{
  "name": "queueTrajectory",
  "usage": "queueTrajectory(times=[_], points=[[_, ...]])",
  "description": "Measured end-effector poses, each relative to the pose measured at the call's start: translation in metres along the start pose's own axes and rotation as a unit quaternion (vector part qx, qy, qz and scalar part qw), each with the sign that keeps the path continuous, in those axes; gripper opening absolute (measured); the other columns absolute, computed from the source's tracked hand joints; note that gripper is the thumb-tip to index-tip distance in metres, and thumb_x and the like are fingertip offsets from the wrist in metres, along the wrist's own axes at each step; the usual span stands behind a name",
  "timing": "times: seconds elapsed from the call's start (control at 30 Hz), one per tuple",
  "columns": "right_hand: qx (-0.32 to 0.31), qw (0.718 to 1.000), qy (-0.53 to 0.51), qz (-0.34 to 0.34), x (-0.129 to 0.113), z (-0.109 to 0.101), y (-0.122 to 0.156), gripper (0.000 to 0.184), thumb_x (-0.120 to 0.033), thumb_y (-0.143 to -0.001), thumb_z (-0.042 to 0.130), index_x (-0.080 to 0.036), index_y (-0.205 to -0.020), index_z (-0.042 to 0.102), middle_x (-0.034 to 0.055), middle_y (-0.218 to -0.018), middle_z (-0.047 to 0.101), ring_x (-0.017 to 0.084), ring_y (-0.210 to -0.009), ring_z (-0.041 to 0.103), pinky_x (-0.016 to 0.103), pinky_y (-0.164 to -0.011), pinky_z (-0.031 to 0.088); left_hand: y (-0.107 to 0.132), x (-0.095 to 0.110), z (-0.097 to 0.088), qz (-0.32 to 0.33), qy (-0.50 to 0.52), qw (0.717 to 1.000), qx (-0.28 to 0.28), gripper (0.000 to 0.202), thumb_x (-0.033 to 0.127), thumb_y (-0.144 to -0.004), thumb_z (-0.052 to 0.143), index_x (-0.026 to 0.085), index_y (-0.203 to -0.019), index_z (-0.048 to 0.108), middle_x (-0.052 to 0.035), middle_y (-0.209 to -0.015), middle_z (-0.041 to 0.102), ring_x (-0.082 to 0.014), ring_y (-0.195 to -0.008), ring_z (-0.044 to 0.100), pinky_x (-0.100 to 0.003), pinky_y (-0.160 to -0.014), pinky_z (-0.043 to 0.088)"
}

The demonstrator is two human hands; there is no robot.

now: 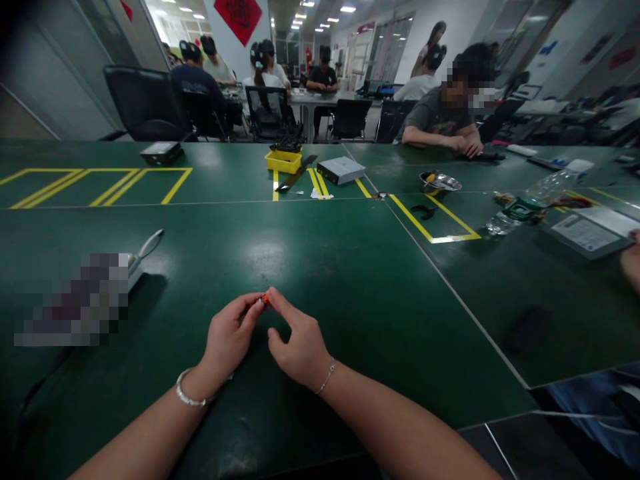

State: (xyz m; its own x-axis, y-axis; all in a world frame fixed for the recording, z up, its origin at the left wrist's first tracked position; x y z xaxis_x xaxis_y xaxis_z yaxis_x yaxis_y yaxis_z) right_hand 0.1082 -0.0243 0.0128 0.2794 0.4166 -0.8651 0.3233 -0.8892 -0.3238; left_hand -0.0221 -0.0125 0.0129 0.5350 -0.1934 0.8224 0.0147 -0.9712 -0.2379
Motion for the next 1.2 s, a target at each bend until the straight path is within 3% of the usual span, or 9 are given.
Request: queueTrajectory(times=[0.13, 0.23, 0.37, 0.47, 0.57, 0.73, 0.83, 1.0, 1.2], points=[[-0.014, 0.999, -0.03, 0.008, 0.0, -0.002, -0.002, 0.068, -0.006, -0.069, 0.047, -0.027, -0.131, 0.032, 0.0002, -0.13, 0.042, 0.017, -0.117, 0.042, 0.036, -0.1, 0.035, 0.001, -0.002, 0.0, 0.017, -0.02, 1.0, 0.013, 0.022, 0.028, -0.082, 0.046, 0.02, -0.099, 0.058, -0.0023, -0.092, 0.063, -0.014, -0.084, 0.057, -0.028, -0.077, 0.044], [-0.017, 0.989, -0.14, 0.052, 0.004, -0.003, -0.005, 0.062, -0.009, -0.07, 0.049, -0.028, -0.128, 0.037, 0.0011, -0.128, 0.045, 0.017, -0.117, 0.042, 0.037, -0.098, 0.036, 0.001, -0.002, 0.001, 0.017, -0.011, 1.0, 0.018, 0.021, 0.027, -0.081, 0.049, 0.02, -0.099, 0.056, -0.0021, -0.09, 0.063, -0.0134, -0.081, 0.057, -0.027, -0.074, 0.045], [0.022, 0.923, -0.353, 0.15, 0.015, -0.003, -0.01, 0.039, -0.018, -0.074, 0.054, -0.024, -0.112, 0.052, 0.0042, -0.115, 0.056, 0.017, -0.107, 0.051, 0.038, -0.095, 0.038, 0.001, 0.002, 0.002, 0.021, -0.006, 1.0, 0.01, 0.019, 0.025, -0.077, 0.055, 0.021, -0.095, 0.056, 0.0017, -0.079, 0.061, -0.0109, -0.069, 0.056, -0.024, -0.066, 0.045], [0.065, 0.878, -0.426, 0.21, 0.024, -0.001, -0.011, 0.025, -0.021, -0.068, 0.062, -0.02, -0.093, 0.06, 0.0042, -0.097, 0.064, 0.016, -0.093, 0.058, 0.035, -0.088, 0.043, 0.002, 0.005, 0.001, 0.031, 0.0, 0.999, 0.012, 0.02, 0.023, -0.073, 0.059, 0.021, -0.092, 0.054, 0.0042, -0.072, 0.058, -0.0098, -0.065, 0.054, -0.023, -0.064, 0.045], [0.072, 0.858, -0.448, 0.242, 0.029, 0.0, -0.012, 0.028, -0.017, -0.061, 0.068, -0.018, -0.088, 0.06, 0.0034, -0.09, 0.065, 0.015, -0.086, 0.06, 0.031, -0.083, 0.045, 0.002, 0.006, 0.002, 0.05, 0.009, 0.999, 0.003, 0.031, 0.022, -0.071, 0.062, 0.022, -0.099, 0.051, 0.0051, -0.07, 0.056, -0.0097, -0.065, 0.054, -0.023, -0.066, 0.045], [0.045, 0.827, -0.489, 0.273, 0.029, 0.0, -0.011, 0.049, -0.012, -0.057, 0.07, -0.019, -0.103, 0.052, 0.0028, -0.084, 0.067, 0.013, -0.077, 0.062, 0.029, -0.075, 0.046, 0.003, 0.011, 0.006, 0.093, -0.003, 0.994, -0.064, 0.033, 0.02, -0.069, 0.063, 0.026, -0.101, 0.055, 0.0029, -0.08, 0.06, -0.0112, -0.072, 0.055, -0.025, -0.07, 0.045], [0.037, 0.816, -0.507, 0.276, 0.029, -0.001, -0.012, 0.055, -0.01, -0.056, 0.07, -0.018, -0.106, 0.049, 0.0028, -0.083, 0.067, 0.013, -0.075, 0.062, 0.027, -0.073, 0.046, 0.002, 0.013, 0.007, 0.086, 0.001, 0.993, -0.079, 0.034, 0.018, -0.068, 0.064, 0.026, -0.1, 0.056, 0.0025, -0.083, 0.061, -0.0118, -0.073, 0.055, -0.026, -0.071, 0.045], [0.032, 0.816, -0.504, 0.281, 0.029, -0.004, -0.013, 0.053, -0.01, -0.057, 0.069, -0.017, -0.105, 0.048, 0.0031, -0.082, 0.067, 0.014, -0.076, 0.062, 0.028, -0.073, 0.046, 0.001, 0.011, 0.011, 0.06, 0.037, 0.991, -0.113, 0.038, 0.016, -0.066, 0.064, 0.026, -0.102, 0.055, 0.0024, -0.087, 0.062, -0.0117, -0.075, 0.056, -0.026, -0.072, 0.046], [0.01, 0.818, -0.495, 0.291, 0.033, -0.003, -0.012, 0.05, -0.011, -0.057, 0.07, -0.015, -0.103, 0.05, 0.005, -0.084, 0.067, 0.015, -0.077, 0.062, 0.028, -0.071, 0.046, 0.0, 0.003, 0.014, 0.021, 0.047, 0.991, -0.122, 0.03, 0.019, -0.065, 0.064, 0.022, -0.094, 0.056, 0.005, -0.07, 0.057, -0.01, -0.066, 0.055, -0.024, -0.066, 0.045]])
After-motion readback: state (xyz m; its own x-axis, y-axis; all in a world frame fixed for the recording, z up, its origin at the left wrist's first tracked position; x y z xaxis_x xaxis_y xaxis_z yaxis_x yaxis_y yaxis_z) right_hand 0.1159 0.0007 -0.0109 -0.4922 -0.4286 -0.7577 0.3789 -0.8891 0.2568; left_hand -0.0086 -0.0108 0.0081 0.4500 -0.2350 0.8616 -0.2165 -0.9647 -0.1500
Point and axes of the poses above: each hand's wrist, its own y-axis away from the middle knuckle, its own z-axis out of the palm, x = y × z, the point moved 5 cm from there along -y, towards the middle knuckle
